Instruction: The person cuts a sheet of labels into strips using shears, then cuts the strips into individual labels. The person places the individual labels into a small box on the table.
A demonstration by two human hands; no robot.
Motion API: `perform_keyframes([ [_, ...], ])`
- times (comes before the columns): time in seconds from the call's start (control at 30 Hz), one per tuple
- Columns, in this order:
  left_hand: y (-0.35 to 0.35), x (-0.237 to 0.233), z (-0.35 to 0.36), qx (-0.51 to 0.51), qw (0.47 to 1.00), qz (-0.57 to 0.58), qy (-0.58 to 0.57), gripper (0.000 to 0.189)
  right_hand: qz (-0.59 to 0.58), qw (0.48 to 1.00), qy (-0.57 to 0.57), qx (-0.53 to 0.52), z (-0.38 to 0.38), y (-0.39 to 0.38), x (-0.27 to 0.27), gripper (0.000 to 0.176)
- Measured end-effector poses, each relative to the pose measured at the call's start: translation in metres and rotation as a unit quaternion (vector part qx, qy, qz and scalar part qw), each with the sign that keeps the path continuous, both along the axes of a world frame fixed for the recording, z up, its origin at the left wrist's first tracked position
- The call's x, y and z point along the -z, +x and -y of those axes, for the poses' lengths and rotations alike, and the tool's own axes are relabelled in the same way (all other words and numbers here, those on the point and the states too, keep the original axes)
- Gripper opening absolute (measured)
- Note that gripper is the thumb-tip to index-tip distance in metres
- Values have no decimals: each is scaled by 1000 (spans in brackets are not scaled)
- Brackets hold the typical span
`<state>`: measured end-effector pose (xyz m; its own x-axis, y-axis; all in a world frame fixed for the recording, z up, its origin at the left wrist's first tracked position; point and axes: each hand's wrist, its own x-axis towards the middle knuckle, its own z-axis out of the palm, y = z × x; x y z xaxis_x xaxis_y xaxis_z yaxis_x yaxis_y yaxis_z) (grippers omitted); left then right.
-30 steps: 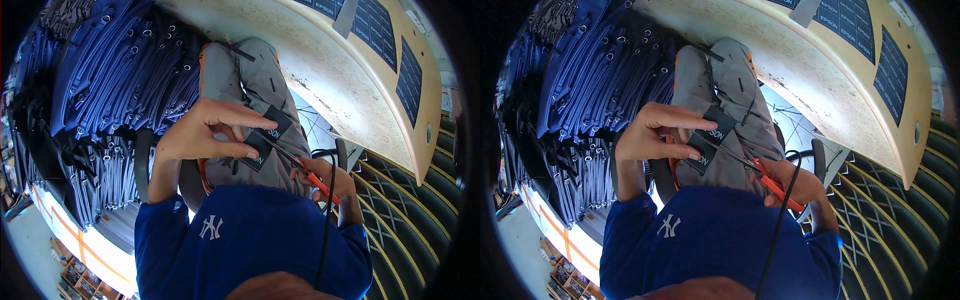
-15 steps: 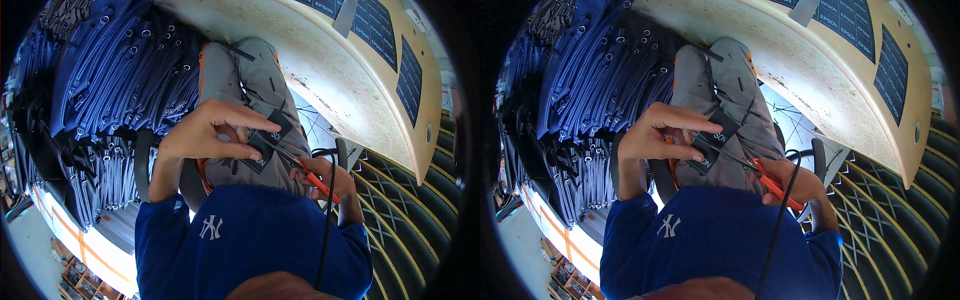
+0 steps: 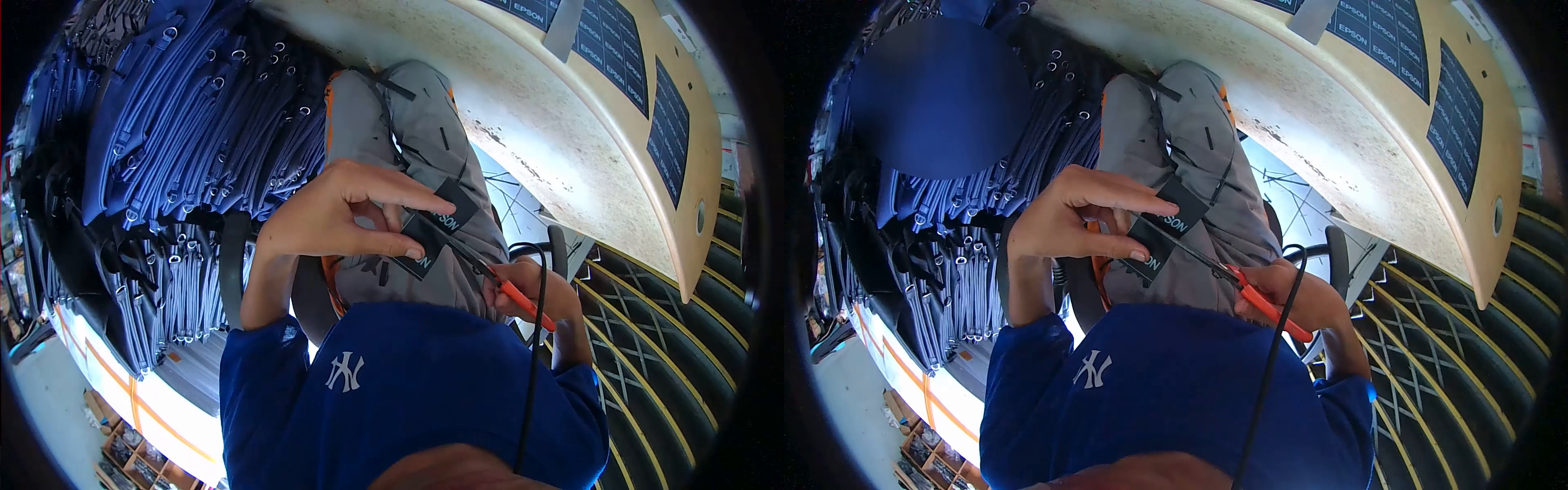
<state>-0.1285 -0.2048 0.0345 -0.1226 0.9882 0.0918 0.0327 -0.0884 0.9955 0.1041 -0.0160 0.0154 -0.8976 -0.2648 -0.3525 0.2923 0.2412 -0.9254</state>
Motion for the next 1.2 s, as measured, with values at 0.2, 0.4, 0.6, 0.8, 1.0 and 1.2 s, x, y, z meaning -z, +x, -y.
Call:
perform_keyframes([
  [0.2, -3, 2, 1, 1, 999, 7, -37, 50, -14, 1000, 19, -19, -5, 2, 4, 56],
  [0.4, -7, -4, -9, -11, 999, 15, -51, 52, -3, 1000, 30, -5, -7, -1, -2, 43],
  [0.6, -32, -31, -40, -44, 996, -70, -17, 54, -21, 999, 4, 36, -8, 8, 9, 46],
  [0.8, -90, -78, -152, -202, 926, -276, 158, 36, -38, 993, -29, 109, 1, 17, 20, 43],
  [1.0, -166, -78, -286, -124, 856, -487, 123, 34, 42, 984, -68, 162, 6, 30, 13, 32],
  [1.2, -162, -84, -279, -145, 812, -556, 105, 45, 19, 969, -94, 226, 1, 38, 14, 31],
])
